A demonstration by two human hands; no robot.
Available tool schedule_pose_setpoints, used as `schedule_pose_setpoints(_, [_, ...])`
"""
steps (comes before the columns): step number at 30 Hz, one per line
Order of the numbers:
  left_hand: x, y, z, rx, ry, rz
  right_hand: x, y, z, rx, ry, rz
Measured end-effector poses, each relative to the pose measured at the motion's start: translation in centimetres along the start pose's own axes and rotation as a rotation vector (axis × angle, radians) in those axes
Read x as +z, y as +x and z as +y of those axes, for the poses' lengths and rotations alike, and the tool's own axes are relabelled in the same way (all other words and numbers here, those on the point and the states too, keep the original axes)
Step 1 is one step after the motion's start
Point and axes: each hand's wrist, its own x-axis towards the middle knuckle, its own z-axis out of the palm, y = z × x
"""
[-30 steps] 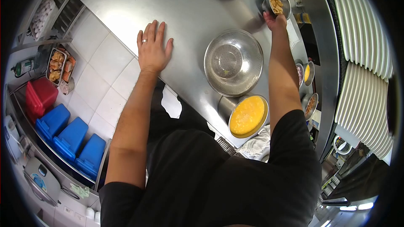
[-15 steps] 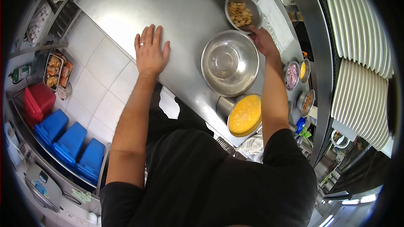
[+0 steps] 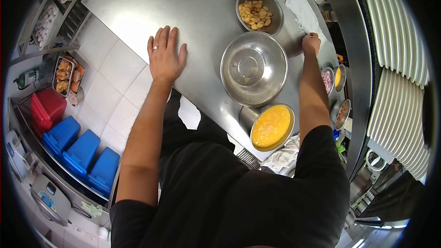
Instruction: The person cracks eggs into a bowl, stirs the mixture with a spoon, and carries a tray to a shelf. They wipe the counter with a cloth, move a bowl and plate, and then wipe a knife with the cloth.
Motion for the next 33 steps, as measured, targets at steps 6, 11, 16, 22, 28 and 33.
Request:
schedule_pose_setpoints(6, [0.0,-0.1,0.0,0.003,0.010,-0.002,0.3,0.0,4.2,-0.173,0.255,0.006])
schedule_pose_setpoints(11, [0.3,-0.2,-0.3,0.019,-0.012,0.004,-6.2,-5.4,5.1,0.266,1.468,0.247])
schedule_pose_setpoints(16, [0.4,-0.4,-0.5,0.096,-0.057,0.037,-16.8,-20.2,7.6,0.221,1.933,0.040])
schedule_pose_setpoints(22, [-0.4,-1.2,0.3,0.141,-0.046,0.080,-23.9,-34.7,20.9,0.440,1.797,0.223])
schedule_pose_setpoints(28, [0.5,-1.3,-0.7,0.223,0.022,0.079,-32.5,-48.1,27.7,0.645,1.590,0.210])
schedule_pose_setpoints(33, [0.8,-1.4,-1.2,0.233,-0.038,0.064,-34.3,-52.6,29.6,0.512,1.494,0.143])
